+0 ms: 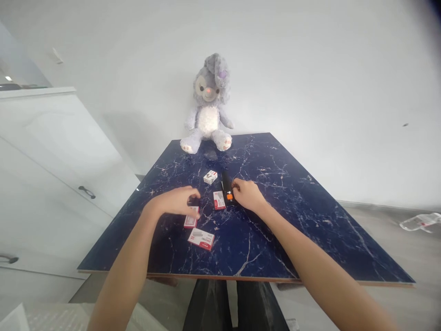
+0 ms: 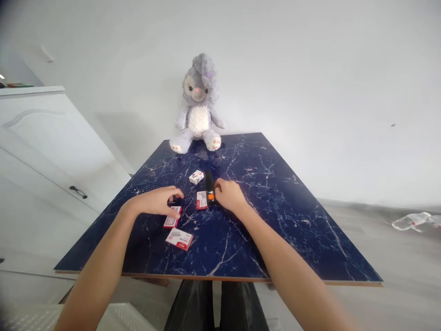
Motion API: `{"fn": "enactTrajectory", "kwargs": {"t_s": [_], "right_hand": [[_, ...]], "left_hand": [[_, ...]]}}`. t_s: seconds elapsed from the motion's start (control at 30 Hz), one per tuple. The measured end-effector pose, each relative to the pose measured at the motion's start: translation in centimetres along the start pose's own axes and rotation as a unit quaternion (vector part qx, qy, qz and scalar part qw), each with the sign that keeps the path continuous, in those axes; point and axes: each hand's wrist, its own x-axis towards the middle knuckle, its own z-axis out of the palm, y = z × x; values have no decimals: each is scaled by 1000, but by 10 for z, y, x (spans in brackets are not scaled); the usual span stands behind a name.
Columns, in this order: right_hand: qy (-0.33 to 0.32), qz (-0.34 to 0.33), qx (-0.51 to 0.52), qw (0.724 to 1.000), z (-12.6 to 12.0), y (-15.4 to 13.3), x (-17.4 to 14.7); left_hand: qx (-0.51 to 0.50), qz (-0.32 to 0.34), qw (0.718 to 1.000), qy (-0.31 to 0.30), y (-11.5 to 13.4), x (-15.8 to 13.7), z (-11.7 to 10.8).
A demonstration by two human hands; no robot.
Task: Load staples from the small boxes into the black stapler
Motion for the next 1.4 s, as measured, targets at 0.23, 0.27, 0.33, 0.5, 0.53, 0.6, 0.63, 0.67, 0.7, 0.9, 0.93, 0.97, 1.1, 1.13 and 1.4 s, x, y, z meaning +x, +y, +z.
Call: {"fn": "enactTrajectory", "kwargs": {"t_s": [0.23, 0.27, 0.33, 0.5, 0.53, 0.6, 0.63, 0.67, 0.7, 0.9, 0.93, 0.97, 1.1, 1.13, 1.4], "right_hand": [[-2, -22, -12, 1000, 1, -1, -1], [-4, -22, -14, 1000, 2, -1, -1], [-11, -23, -16, 1000, 2, -1, -1], [-13, -37, -19, 999, 2, 0, 0], [-11, -40, -19, 999, 2, 0, 0], [-9, -44, -18, 999, 2, 0, 0], [-12, -45, -19, 999, 2, 0, 0], [-15, -46, -19, 999, 2, 0, 1], [-18, -48, -18, 999, 2, 0, 1], [-22, -58, -8, 998, 3, 2, 2], [-22, -59, -7, 998, 3, 2, 2], [-23, -59, -6, 998, 3, 2, 3], [-22, -62, 0, 998, 3, 1, 2], [-22, -64, 0, 998, 2, 1, 2], [-38, -74, -8, 996, 0, 0, 0]], "left_hand": [[-21, -42, 998, 30, -11, 6, 8], [-19, -42, 997, 56, -12, 9, 9], [-15, -24, 997, 77, -14, 13, 11], [-1, 3, 994, 111, -6, 19, 15], [-5, 9, 990, 138, 0, 21, 18], [-21, 37, 983, 177, 17, 24, 25], [-30, 51, 982, 178, 25, 26, 29], [-34, 63, 983, 168, 32, 28, 33], [-34, 69, 985, 155, 38, 30, 38], [-41, 61, 988, 134, 41, 31, 47], [-45, 60, 989, 131, 39, 31, 47], [-48, 57, 989, 128, 38, 31, 47], [-67, 50, 989, 119, 36, 37, 55], [-72, 56, 989, 120, 36, 39, 58], [-150, 127, 972, 131, 47, 13, 21]]}}
